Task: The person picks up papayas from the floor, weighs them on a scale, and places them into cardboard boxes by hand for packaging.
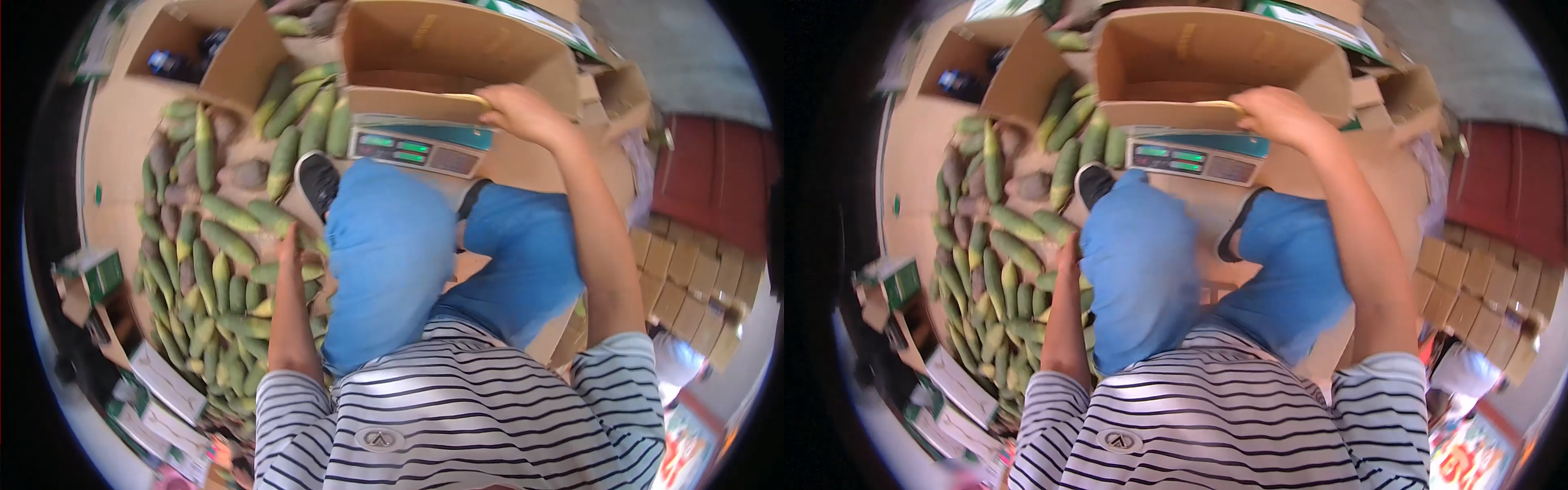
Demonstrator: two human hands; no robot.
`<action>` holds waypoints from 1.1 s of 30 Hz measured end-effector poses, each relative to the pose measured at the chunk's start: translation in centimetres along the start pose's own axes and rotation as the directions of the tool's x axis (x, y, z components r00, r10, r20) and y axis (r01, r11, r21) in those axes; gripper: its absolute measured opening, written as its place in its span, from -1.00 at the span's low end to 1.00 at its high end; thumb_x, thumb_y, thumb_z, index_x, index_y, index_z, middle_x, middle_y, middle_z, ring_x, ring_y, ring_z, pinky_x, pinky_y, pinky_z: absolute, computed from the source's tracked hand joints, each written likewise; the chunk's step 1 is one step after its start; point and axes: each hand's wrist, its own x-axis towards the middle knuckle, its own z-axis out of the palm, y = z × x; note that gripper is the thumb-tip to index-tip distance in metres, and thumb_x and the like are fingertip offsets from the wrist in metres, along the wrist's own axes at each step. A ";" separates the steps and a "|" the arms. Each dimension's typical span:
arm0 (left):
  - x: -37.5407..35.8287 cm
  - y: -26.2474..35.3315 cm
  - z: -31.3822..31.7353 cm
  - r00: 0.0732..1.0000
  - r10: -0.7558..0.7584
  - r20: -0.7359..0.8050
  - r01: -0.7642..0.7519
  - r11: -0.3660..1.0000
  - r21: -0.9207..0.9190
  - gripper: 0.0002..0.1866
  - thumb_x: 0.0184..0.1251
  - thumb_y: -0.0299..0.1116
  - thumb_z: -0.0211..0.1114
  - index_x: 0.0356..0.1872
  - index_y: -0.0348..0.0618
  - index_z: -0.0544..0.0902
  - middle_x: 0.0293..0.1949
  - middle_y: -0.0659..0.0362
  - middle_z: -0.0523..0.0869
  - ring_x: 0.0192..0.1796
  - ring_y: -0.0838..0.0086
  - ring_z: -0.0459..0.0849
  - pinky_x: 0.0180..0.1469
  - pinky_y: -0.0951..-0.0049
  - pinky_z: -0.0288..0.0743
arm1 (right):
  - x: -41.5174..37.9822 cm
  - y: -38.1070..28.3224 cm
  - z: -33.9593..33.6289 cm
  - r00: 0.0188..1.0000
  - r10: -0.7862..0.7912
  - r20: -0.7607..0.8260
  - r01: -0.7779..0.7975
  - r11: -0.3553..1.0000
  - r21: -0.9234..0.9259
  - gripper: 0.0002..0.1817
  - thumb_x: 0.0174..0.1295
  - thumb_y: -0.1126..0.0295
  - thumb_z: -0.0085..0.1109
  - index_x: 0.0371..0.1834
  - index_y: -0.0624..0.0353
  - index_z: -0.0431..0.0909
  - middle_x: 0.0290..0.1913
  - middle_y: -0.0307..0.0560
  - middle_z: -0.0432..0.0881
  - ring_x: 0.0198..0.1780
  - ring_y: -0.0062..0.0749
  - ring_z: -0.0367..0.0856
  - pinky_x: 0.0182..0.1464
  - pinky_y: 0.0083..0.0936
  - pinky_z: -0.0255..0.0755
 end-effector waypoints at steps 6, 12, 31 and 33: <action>-2.3 1.5 -4.7 0.911 0.022 0.411 0.173 0.886 -0.431 -0.70 0.31 -0.16 0.16 -0.11 -0.16 0.53 -0.18 0.15 0.63 -0.16 0.34 0.63 -0.15 0.29 0.54 | 0.1 -1.2 -1.3 0.977 0.154 0.144 -0.148 0.987 -0.057 -0.77 0.11 0.32 0.20 -0.18 0.12 0.58 -0.14 0.01 0.64 -0.02 -0.06 0.57 -0.02 -0.20 0.46; -18.5 13.7 -1.1 0.695 0.662 0.280 -0.644 0.747 -0.168 -0.62 0.35 -0.32 0.16 0.08 -0.34 0.42 -0.11 0.05 0.59 -0.13 0.43 0.57 -0.10 0.41 0.50 | 1.2 -1.0 0.1 0.972 0.196 0.129 -0.182 0.977 -0.114 -0.77 0.10 0.43 0.08 -0.19 0.07 0.65 -0.13 -0.07 0.67 -0.04 -0.19 0.62 -0.11 -0.22 0.52; -24.5 32.9 19.3 0.147 0.449 0.881 -0.962 -0.143 0.234 -0.68 0.28 -0.32 0.21 -0.02 -0.28 0.54 -0.06 -0.06 0.59 0.03 0.10 0.54 0.07 0.27 0.39 | 0.8 -0.9 0.3 0.978 0.163 0.127 -0.152 0.984 -0.098 -0.73 0.13 0.41 0.06 -0.14 0.05 0.68 -0.11 -0.14 0.69 -0.04 -0.24 0.64 -0.13 -0.20 0.54; -26.8 31.7 19.3 0.007 0.469 0.883 -0.933 -0.314 0.174 -0.65 0.31 -0.26 0.19 -0.01 -0.29 0.54 -0.05 -0.07 0.59 0.02 0.08 0.55 0.07 0.25 0.40 | 1.2 -0.8 0.7 0.986 0.134 0.095 -0.128 0.990 -0.067 -0.73 0.12 0.41 0.07 -0.14 0.05 0.68 -0.11 -0.14 0.69 -0.05 -0.24 0.65 -0.13 -0.20 0.54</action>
